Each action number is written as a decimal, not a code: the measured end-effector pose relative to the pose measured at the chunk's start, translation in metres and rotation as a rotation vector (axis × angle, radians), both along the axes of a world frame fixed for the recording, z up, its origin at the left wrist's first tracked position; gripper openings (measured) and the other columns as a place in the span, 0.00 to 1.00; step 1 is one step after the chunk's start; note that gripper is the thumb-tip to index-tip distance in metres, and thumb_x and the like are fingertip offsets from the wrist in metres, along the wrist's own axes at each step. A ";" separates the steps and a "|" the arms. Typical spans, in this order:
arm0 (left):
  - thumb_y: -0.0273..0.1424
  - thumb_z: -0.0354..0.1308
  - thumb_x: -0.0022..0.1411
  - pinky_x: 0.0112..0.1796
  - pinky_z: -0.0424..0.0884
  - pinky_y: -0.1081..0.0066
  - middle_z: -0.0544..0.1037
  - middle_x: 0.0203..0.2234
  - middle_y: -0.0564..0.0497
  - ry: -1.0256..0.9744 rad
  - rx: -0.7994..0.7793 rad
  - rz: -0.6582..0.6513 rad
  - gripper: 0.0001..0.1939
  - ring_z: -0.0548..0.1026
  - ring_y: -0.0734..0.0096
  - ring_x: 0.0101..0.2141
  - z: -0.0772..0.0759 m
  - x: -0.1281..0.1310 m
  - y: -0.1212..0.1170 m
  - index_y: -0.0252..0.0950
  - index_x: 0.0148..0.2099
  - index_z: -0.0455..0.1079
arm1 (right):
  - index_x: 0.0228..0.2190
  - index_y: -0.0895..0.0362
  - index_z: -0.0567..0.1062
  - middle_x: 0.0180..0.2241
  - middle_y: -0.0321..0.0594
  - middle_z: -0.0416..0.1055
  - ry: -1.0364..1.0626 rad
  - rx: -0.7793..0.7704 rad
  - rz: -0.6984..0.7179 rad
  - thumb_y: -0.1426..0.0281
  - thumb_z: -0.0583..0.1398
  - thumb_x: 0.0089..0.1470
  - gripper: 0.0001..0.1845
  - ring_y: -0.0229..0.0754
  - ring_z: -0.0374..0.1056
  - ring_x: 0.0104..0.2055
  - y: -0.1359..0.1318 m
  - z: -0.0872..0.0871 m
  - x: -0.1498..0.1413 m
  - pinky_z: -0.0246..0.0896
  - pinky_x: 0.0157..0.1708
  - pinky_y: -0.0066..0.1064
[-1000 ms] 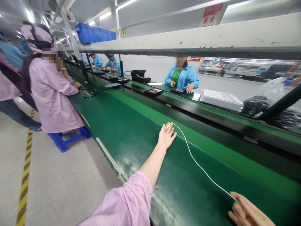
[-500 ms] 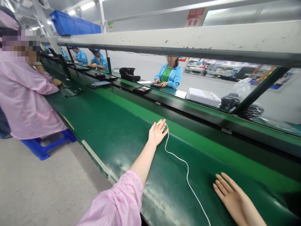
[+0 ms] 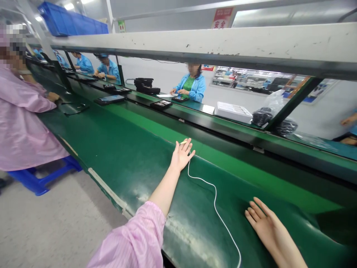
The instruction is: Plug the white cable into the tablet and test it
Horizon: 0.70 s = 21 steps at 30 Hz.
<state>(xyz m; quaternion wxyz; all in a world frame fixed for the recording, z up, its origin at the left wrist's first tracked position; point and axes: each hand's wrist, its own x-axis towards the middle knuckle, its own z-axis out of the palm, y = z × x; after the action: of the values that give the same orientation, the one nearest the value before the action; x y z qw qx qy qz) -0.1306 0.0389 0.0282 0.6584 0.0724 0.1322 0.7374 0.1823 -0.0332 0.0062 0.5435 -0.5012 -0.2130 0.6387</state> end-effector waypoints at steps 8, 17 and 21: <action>0.45 0.49 0.68 0.46 0.69 0.65 0.78 0.42 0.48 -0.034 -0.055 0.022 0.19 0.75 0.71 0.36 0.000 0.002 0.001 0.39 0.40 0.75 | 0.35 0.53 0.76 0.32 0.39 0.75 -0.095 0.109 0.118 0.65 0.69 0.40 0.17 0.45 0.72 0.33 0.005 -0.012 0.014 0.75 0.38 0.40; 0.42 0.54 0.66 0.48 0.69 0.63 0.78 0.38 0.49 -0.051 -0.090 0.045 0.14 0.75 0.71 0.35 0.005 0.003 0.000 0.38 0.37 0.75 | 0.35 0.53 0.76 0.35 0.42 0.75 -0.072 -0.003 0.050 0.64 0.70 0.34 0.21 0.47 0.72 0.36 0.011 -0.020 0.020 0.76 0.35 0.37; 0.39 0.51 0.68 0.49 0.69 0.63 0.77 0.38 0.48 -0.038 -0.081 0.056 0.15 0.75 0.71 0.35 0.005 0.004 0.001 0.37 0.37 0.75 | 0.36 0.51 0.76 0.39 0.42 0.75 -0.055 -0.033 0.117 0.63 0.69 0.38 0.19 0.50 0.71 0.40 0.016 -0.025 0.030 0.76 0.36 0.40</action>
<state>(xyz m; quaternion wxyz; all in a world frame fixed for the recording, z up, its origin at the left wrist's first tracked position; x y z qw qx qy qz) -0.1268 0.0397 0.0327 0.6423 0.0277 0.1513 0.7509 0.2127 -0.0168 -0.0192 0.4908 -0.5144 -0.2462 0.6587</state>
